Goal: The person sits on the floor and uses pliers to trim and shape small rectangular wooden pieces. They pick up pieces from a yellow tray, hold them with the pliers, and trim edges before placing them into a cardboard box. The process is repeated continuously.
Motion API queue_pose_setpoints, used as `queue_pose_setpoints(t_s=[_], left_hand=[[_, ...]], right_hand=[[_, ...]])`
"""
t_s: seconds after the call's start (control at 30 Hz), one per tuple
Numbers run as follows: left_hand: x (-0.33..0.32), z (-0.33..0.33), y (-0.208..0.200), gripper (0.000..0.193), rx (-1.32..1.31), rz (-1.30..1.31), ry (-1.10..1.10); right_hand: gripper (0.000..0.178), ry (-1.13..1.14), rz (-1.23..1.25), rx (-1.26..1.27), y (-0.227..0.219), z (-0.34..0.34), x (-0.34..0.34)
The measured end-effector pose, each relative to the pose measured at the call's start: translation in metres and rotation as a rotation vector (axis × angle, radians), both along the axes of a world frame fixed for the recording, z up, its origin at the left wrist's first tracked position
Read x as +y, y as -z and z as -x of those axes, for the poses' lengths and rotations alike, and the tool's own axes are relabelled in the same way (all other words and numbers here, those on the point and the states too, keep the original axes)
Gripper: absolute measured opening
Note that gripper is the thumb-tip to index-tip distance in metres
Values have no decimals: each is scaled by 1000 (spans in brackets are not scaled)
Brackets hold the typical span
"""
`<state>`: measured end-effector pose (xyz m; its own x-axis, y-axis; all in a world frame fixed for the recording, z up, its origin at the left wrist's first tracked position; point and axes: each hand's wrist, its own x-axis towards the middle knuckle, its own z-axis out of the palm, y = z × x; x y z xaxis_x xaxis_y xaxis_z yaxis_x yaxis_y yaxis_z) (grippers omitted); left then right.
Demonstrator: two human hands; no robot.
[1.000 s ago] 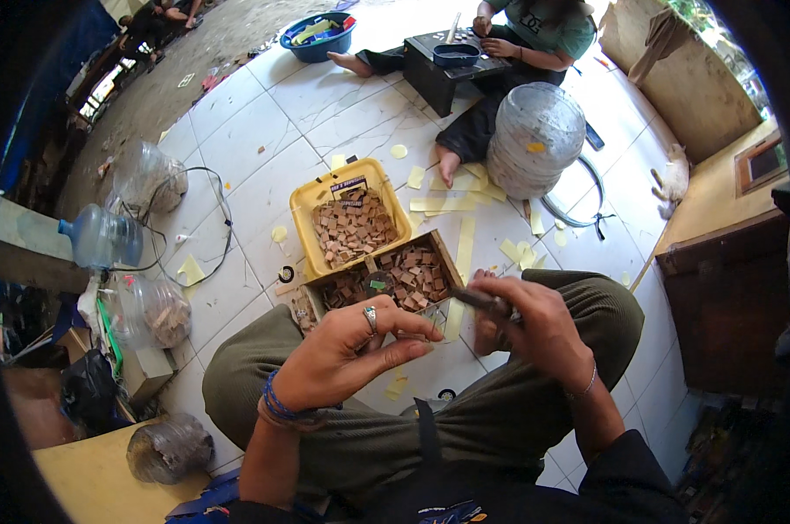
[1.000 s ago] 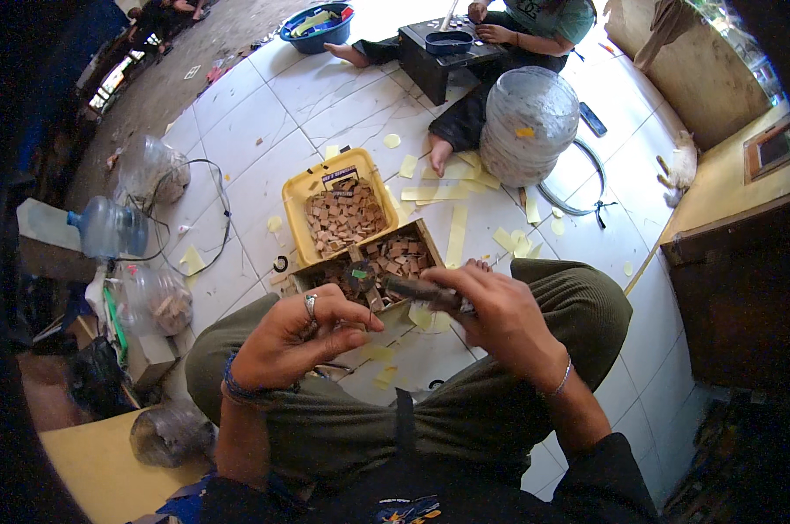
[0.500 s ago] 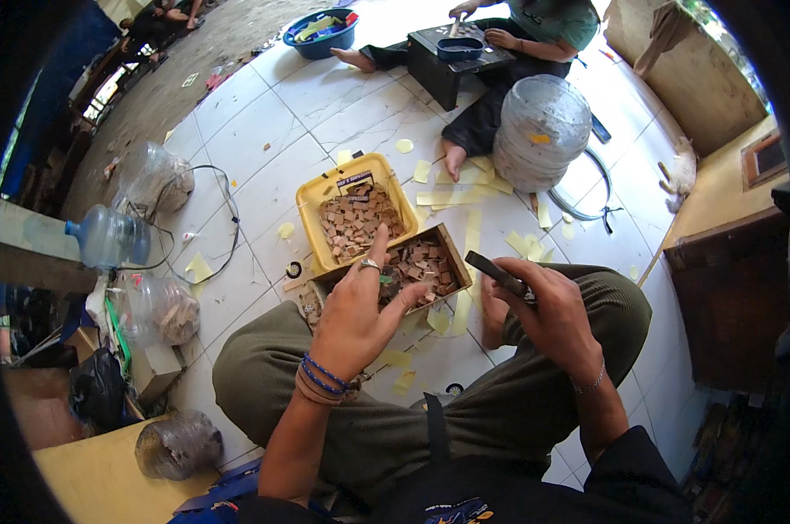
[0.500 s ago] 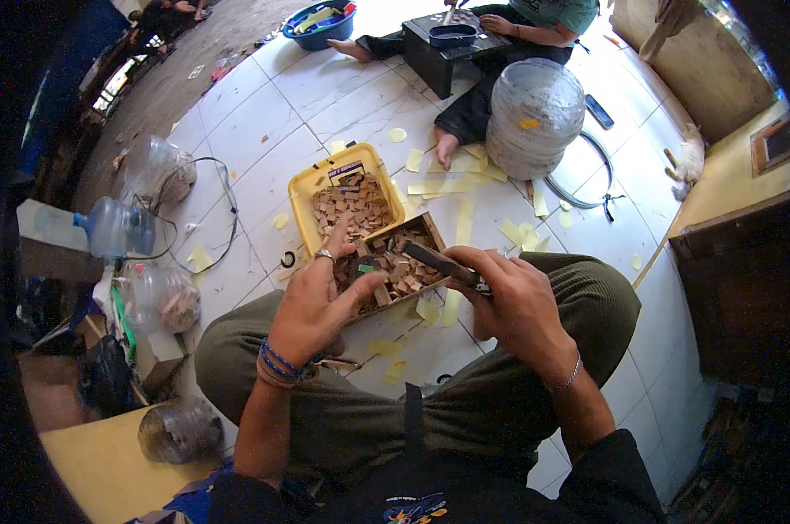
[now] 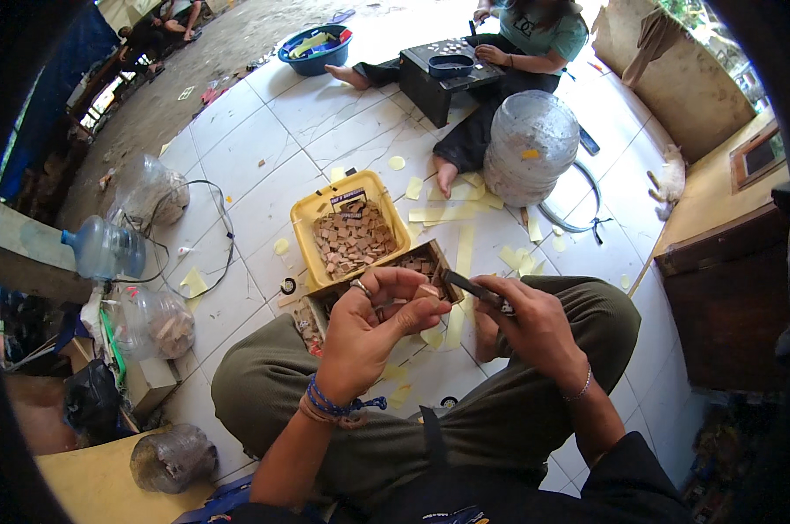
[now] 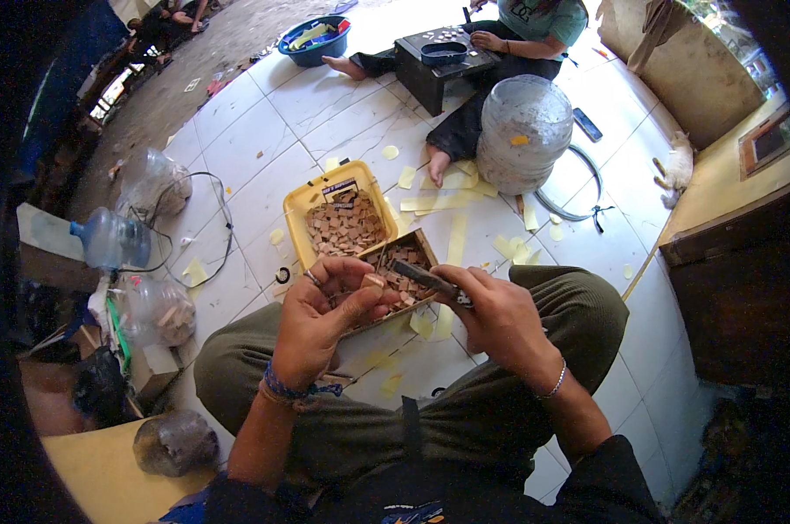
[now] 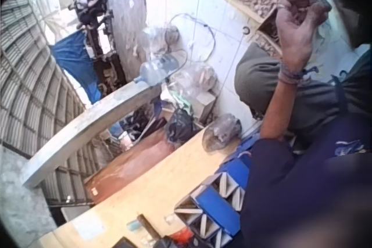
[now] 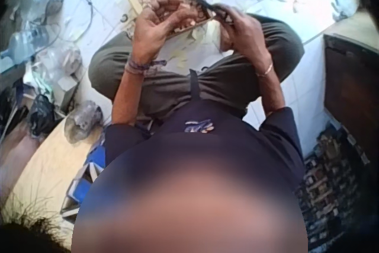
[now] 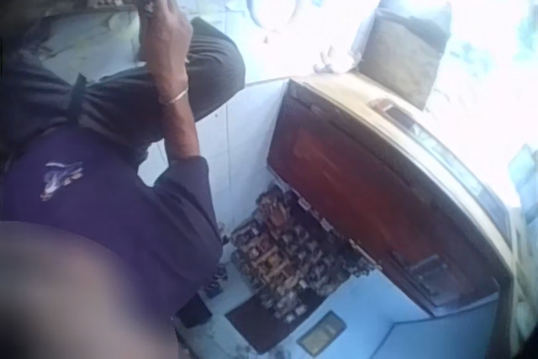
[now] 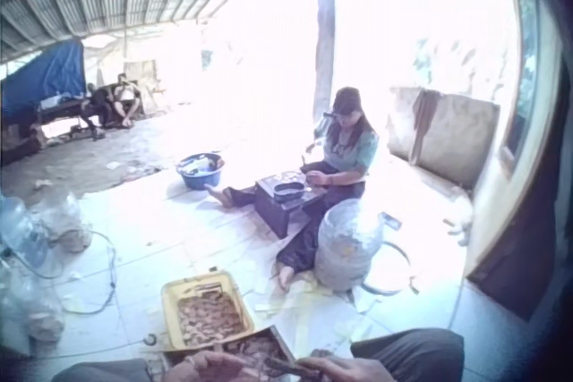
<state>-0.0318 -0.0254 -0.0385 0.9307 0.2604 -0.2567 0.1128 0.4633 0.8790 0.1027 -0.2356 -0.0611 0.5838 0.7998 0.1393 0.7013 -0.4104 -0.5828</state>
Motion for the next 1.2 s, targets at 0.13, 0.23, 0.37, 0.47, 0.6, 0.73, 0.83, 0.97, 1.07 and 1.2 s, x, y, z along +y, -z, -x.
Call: queue_pose_setpoints(t_s=[0.13,0.23,0.37,0.47,0.6,0.73,0.83,0.97,1.07,1.2], left_hand=[[-4,0,0,37,-36,22,-6],[-4,1,0,37,-53,15,-12],[-3,1,-2,34,-31,31,-17],[-6,1,-1,33,-59,-104,-20],[-13,2,2,39,-63,-313,-80],[-14,2,5,40,-44,-371,-86],[-13,1,5,42,-88,-212,-69],[-13,0,3,44,-99,-80,-31],[-11,0,3,46,-78,-55,-10],[-9,2,4,46,-37,-29,33]], right_hand=[[46,-35,-28,13,-2,3,3],[46,-52,-38,21,-4,3,5],[44,-49,-10,7,-3,4,6],[43,-42,-21,-41,0,5,6],[48,-41,-16,-90,4,5,5],[54,-30,14,-148,5,3,5],[57,-28,12,-177,5,3,4],[56,-18,-15,-167,5,4,6],[55,-1,-10,-169,5,5,6],[56,6,-3,-189,6,5,6]])
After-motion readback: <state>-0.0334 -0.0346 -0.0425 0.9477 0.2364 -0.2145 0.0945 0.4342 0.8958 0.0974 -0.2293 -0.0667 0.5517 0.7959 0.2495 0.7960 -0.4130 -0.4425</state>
